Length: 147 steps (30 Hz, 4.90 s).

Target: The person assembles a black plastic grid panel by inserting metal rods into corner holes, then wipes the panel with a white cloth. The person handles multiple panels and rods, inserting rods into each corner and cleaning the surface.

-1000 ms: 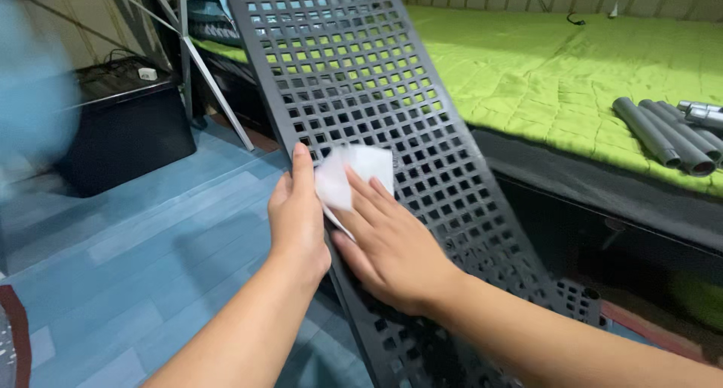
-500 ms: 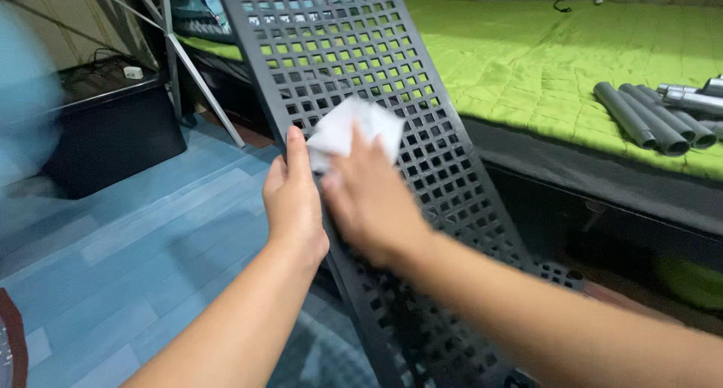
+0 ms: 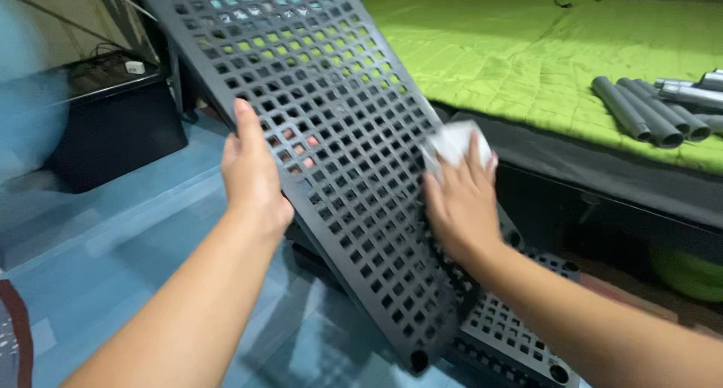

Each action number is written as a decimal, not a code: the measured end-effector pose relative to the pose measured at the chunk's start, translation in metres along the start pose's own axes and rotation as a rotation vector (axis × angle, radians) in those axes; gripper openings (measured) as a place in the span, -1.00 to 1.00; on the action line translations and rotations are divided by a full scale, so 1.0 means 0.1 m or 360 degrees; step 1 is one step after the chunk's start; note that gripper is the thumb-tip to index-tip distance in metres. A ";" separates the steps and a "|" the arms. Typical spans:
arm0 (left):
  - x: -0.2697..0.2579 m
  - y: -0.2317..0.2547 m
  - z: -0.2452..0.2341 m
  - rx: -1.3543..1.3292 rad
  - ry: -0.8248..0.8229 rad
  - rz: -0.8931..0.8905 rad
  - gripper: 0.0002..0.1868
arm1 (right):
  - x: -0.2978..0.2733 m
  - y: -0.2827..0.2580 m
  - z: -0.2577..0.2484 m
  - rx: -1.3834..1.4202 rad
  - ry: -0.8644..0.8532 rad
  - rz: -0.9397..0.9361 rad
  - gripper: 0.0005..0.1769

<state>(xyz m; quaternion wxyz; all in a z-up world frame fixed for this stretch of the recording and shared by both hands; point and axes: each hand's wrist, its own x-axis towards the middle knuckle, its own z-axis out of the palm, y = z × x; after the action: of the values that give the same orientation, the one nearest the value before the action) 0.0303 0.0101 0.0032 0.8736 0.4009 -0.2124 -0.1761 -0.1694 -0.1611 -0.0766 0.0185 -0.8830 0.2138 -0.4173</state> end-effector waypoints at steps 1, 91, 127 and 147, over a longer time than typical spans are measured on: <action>-0.01 -0.06 0.01 0.0008 0.0009 -0.0019 -0.47 | 0.17 -0.13 0.02 0.0040 -0.0011 0.0064 -0.46; 0.27 0.58 -0.68 0.1168 0.0102 0.0417 -0.60 | -1.66 0.94 -0.10 0.0667 -0.0865 0.2494 -0.49; 0.01 0.73 -0.81 0.2505 0.0458 0.0205 -0.55 | -1.72 1.58 1.31 0.2101 -0.0732 0.2629 -0.50; 0.43 -0.20 -0.72 0.0420 0.0528 -0.0167 -0.51 | 0.29 0.28 -0.17 0.1571 -0.0296 0.0902 -0.57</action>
<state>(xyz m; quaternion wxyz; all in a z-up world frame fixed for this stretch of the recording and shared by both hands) 0.1005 0.0222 -0.0452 0.8262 0.5458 -0.0657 -0.1236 -0.1761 -0.1956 -0.0505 0.5582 -0.7109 0.2196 -0.3671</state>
